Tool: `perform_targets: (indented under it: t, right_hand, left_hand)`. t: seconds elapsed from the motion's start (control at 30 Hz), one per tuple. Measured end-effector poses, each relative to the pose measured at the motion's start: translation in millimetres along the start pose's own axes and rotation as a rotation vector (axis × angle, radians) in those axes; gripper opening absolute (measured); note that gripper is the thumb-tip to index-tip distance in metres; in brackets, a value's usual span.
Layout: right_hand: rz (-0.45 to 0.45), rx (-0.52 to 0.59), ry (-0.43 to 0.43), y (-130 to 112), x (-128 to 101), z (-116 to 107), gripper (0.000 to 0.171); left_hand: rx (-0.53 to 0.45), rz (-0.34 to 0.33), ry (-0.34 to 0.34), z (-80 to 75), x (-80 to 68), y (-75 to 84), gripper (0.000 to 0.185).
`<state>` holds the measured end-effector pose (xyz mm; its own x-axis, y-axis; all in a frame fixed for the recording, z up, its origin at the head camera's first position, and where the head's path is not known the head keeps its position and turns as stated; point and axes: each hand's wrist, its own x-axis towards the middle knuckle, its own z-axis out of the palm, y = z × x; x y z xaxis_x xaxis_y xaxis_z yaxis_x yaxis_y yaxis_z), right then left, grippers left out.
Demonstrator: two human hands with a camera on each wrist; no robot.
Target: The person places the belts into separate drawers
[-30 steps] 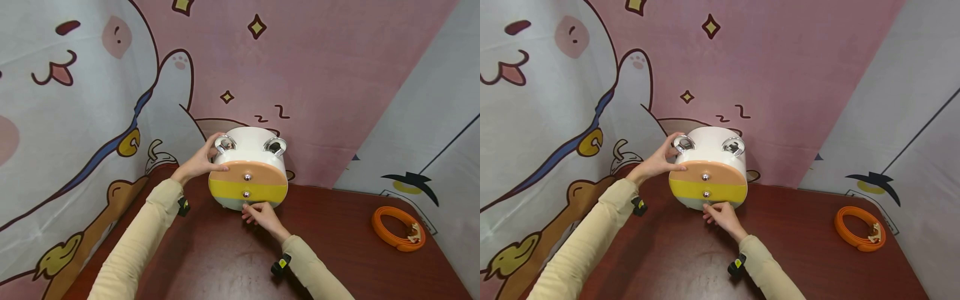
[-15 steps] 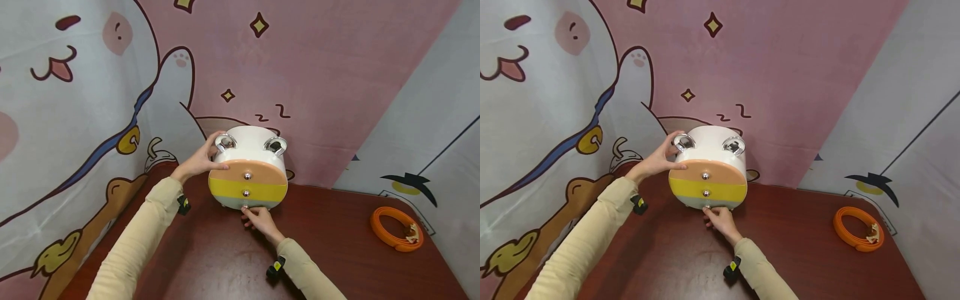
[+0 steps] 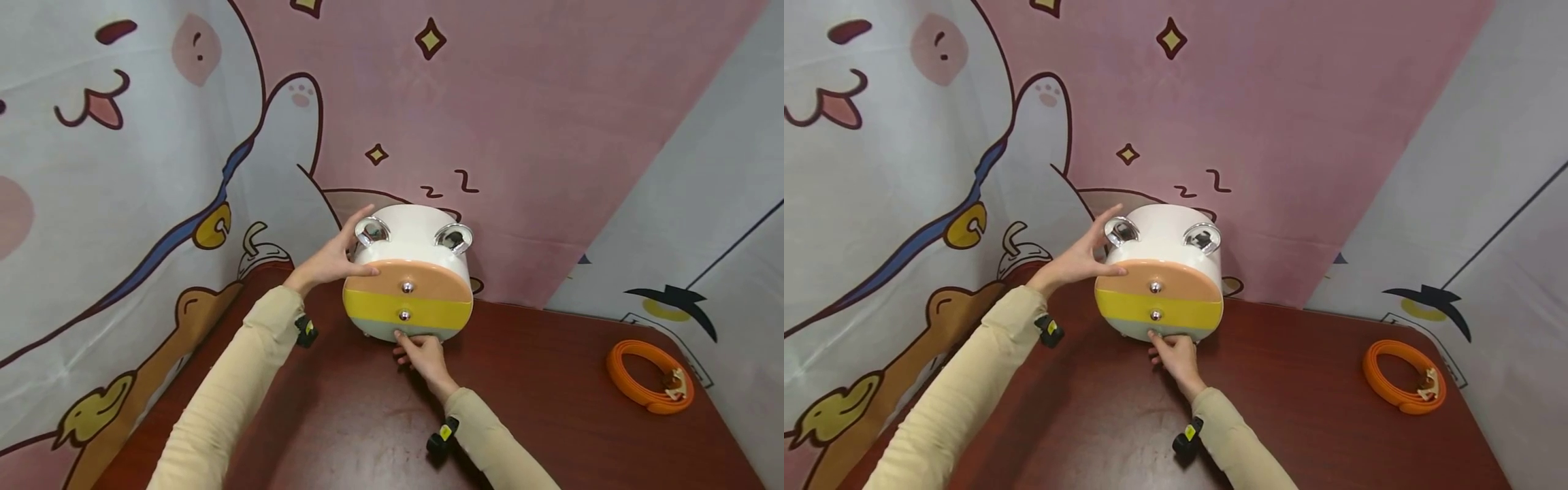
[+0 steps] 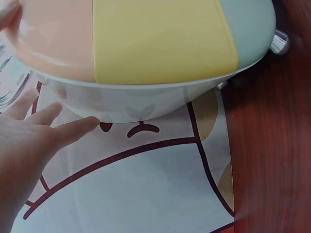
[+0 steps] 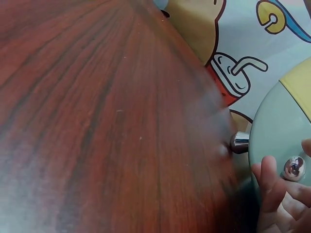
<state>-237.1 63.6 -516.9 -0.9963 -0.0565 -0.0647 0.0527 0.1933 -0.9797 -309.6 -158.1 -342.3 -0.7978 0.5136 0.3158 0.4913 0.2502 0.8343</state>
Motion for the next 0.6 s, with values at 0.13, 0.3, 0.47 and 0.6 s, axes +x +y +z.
perform_targets:
  t: [0.13, 0.3, 0.47, 0.6]
  right_hand:
    - [0.018, 0.005, 0.023, -1.5, 0.7, 1.1, 0.047]
    - [0.015, 0.006, 0.030, -1.3, 1.4, 0.8, 0.044]
    - [0.019, 0.025, 0.048, -0.9, 1.3, 0.6, 0.042]
    - [0.020, 0.035, 0.044, -1.4, -1.0, 1.1, 0.042]
  left_hand:
    - [-0.026, -0.030, -0.006, 0.8, -0.5, 2.2, 0.109]
    - [-0.046, -0.031, 0.001, 1.9, 1.8, 1.7, 0.104]
    - [-0.041, -0.022, 0.001, 2.0, 3.3, 0.4, 0.101]
    - [-0.024, -0.029, 0.010, 1.4, 3.4, -1.9, 0.100]
